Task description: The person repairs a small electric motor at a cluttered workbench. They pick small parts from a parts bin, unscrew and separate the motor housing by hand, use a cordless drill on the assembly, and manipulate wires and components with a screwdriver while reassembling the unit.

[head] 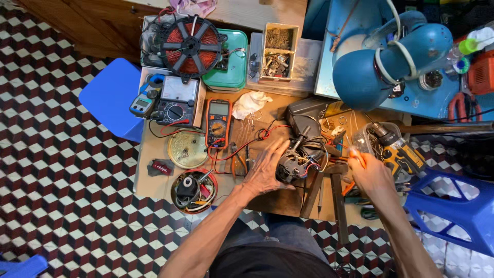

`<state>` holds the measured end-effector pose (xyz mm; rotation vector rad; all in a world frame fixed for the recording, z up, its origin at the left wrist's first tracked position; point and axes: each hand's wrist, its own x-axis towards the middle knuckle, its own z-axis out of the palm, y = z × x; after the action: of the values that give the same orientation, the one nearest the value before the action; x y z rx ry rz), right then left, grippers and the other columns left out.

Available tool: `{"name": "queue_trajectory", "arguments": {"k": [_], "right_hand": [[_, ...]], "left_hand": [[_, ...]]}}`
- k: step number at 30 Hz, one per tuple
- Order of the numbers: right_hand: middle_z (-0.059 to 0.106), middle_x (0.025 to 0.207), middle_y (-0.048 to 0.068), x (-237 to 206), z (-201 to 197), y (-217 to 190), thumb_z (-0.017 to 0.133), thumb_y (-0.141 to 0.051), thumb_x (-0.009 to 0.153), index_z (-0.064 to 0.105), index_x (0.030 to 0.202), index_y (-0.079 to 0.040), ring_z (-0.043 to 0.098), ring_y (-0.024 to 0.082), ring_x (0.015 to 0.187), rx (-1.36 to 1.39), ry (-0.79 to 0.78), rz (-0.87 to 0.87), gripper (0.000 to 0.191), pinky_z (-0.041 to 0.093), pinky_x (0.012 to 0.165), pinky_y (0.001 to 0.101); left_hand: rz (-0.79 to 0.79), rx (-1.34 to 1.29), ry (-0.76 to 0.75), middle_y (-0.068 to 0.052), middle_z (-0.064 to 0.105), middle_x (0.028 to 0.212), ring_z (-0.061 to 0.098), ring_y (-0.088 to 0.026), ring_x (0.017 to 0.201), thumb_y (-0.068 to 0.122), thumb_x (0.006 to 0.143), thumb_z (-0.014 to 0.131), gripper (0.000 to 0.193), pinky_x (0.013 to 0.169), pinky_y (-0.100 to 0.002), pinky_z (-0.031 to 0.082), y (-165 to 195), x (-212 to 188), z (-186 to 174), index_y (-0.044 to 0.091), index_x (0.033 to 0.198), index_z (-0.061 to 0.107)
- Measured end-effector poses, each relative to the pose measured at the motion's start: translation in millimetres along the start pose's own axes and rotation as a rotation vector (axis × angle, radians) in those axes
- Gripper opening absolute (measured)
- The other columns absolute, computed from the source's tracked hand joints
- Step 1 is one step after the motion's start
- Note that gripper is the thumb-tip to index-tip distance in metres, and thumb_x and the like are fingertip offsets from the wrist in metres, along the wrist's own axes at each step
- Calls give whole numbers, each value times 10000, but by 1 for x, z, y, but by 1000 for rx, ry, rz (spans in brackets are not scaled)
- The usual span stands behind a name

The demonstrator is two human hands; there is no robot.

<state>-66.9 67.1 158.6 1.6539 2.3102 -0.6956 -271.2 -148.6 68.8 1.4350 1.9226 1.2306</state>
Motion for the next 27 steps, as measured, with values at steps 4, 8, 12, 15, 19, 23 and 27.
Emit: {"name": "queue_trajectory", "arguments": {"k": [4, 8, 12, 15, 19, 23, 27], "right_hand": [[693, 975, 335, 107, 76, 34, 564, -397, 965, 685, 1123, 33, 673, 498, 963, 167, 43, -270, 475, 511, 844, 545], [681, 1073, 299, 115, 87, 10, 625, -371, 954, 679, 1185, 27, 663, 452, 1031, 157, 99, -126, 464, 514, 898, 515], [669, 1165, 243, 14, 55, -33, 684, -374, 949, 649, 1285, 6, 656, 390, 1076, 295, 158, -472, 508, 513, 919, 484], [641, 1235, 200, -47, 55, -82, 839, -451, 708, 548, 1325, 10, 608, 365, 1129, 32, 158, -755, 823, 458, 937, 480], [622, 1200, 171, -59, 64, -128, 889, -443, 575, 500, 1366, -17, 593, 342, 1122, -199, 131, -689, 979, 443, 928, 469], [628, 1143, 142, -54, 68, -131, 869, -384, 637, 505, 1378, -42, 612, 311, 1079, -321, 79, -673, 894, 463, 923, 445], [628, 1165, 142, -46, 57, -123, 851, -383, 659, 501, 1371, -58, 621, 306, 1082, -330, -44, -630, 858, 473, 920, 444]], "left_hand": [[-156, 103, 50, -221, 302, 1626, 325, -399, 1497, 589, 648, 898, 1242, 1220, -504, 279, 18, -28, -14, 52, 1583, 281], [-438, -100, 366, -222, 431, 1568, 424, -369, 1466, 473, 914, 731, 879, 1188, -456, 357, 28, -63, -1, 24, 1565, 346], [-738, -506, 604, -166, 607, 1407, 574, -273, 1324, 422, 1027, 542, 576, 1094, -374, 447, 6, -77, 21, 34, 1450, 491], [-998, -752, 538, -146, 674, 1251, 650, -239, 1163, 460, 1002, 499, 536, 964, -360, 511, -14, -85, 32, 49, 1340, 564], [-1149, -852, 403, -142, 727, 1060, 701, -238, 938, 543, 997, 483, 573, 811, -353, 560, -30, -74, 42, 30, 1219, 608], [-1149, -902, 332, -110, 722, 1028, 727, -214, 908, 593, 966, 490, 618, 776, -347, 582, -38, -66, 42, 39, 1208, 620], [-1127, -932, 312, -113, 704, 998, 728, -210, 861, 620, 939, 509, 654, 745, -355, 591, -51, -60, 46, 44, 1239, 591]]}}
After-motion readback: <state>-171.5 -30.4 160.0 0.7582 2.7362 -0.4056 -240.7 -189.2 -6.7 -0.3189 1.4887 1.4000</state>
